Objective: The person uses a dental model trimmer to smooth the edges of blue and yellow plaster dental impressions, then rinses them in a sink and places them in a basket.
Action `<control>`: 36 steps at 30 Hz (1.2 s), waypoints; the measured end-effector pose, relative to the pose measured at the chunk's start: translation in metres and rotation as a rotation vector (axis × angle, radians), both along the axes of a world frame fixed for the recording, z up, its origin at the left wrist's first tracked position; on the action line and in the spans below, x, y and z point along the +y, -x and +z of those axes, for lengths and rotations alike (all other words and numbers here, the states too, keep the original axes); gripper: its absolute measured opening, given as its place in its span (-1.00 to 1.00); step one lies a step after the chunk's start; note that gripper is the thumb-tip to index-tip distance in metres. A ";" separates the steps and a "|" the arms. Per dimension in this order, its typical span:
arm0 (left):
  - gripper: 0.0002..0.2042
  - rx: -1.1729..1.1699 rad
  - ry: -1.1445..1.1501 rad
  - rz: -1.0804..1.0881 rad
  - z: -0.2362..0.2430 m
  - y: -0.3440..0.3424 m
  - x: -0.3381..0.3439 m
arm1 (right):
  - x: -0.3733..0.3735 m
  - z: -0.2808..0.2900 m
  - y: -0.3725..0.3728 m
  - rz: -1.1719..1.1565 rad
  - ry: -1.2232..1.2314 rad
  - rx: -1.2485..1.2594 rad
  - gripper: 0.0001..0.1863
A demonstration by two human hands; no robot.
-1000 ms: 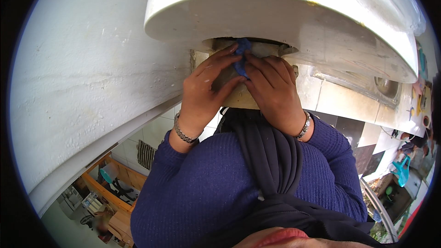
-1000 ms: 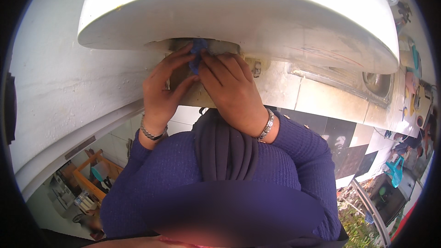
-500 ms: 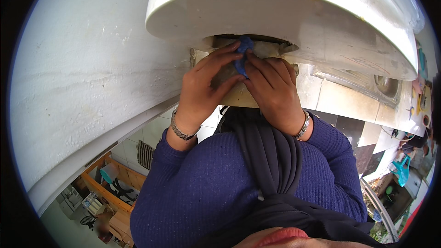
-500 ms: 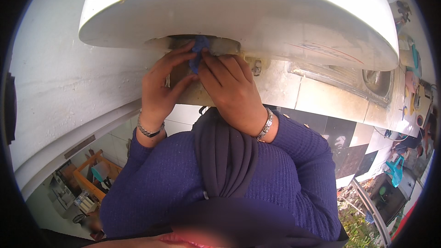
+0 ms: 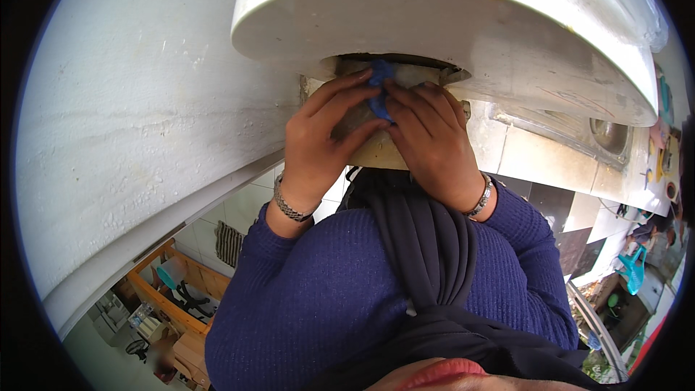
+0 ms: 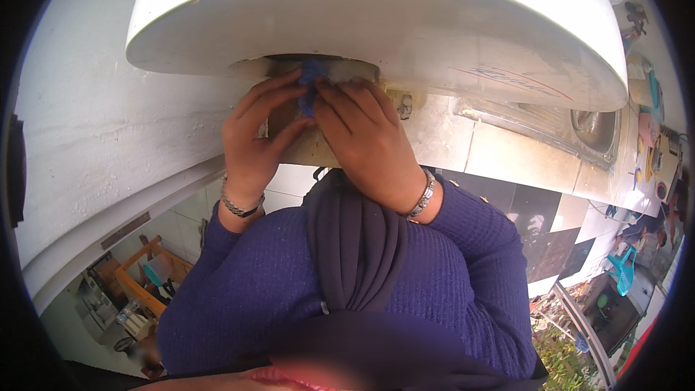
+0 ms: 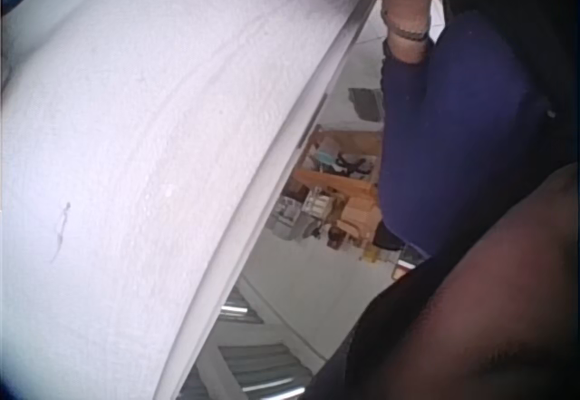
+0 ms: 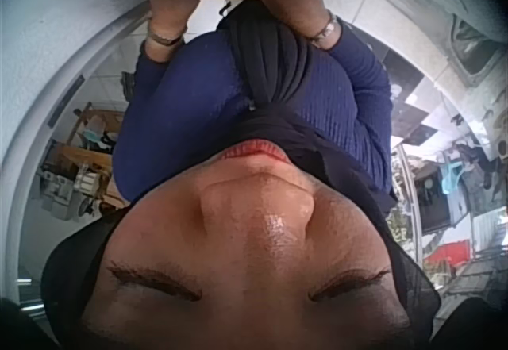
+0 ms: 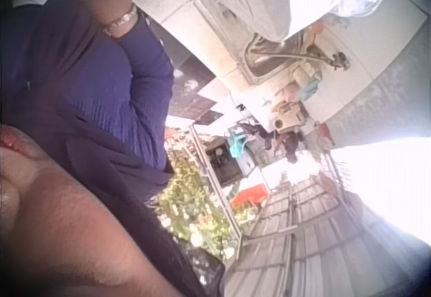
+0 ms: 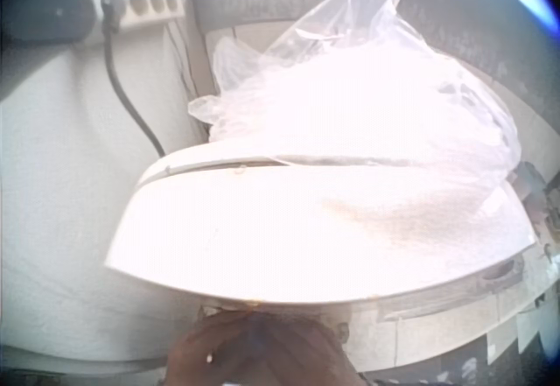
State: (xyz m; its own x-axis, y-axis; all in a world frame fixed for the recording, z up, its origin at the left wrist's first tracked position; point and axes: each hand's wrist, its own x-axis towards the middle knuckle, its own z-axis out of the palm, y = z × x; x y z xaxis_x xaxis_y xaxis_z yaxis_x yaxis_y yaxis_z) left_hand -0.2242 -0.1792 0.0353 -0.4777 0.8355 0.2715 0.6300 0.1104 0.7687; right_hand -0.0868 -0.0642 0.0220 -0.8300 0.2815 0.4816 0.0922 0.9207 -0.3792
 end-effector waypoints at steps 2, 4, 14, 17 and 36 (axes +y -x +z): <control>-0.64 0.036 -0.009 0.034 -0.001 -0.003 0.000 | 0.001 0.000 0.001 0.012 0.024 0.004 -0.68; -0.64 0.052 -0.010 0.071 -0.003 -0.006 0.000 | 0.002 0.001 0.001 0.017 0.042 0.000 -0.69; -0.63 0.070 -0.044 0.106 -0.005 -0.010 0.002 | 0.005 0.000 0.002 0.037 0.143 -0.020 -0.63; -0.63 0.079 -0.042 0.118 -0.006 -0.011 0.001 | 0.006 -0.001 0.003 0.041 0.147 -0.023 -0.64; -0.64 0.096 -0.066 0.152 -0.008 -0.014 0.004 | 0.009 0.000 0.004 0.049 0.164 -0.033 -0.63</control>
State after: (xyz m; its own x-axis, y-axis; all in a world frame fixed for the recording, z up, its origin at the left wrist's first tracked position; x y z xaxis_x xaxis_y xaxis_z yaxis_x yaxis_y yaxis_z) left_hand -0.2103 -0.1755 0.0273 -0.5663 0.7346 0.3736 0.6805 0.1611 0.7148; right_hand -0.0904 -0.0549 0.0225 -0.8592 0.3127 0.4049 0.0637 0.8507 -0.5218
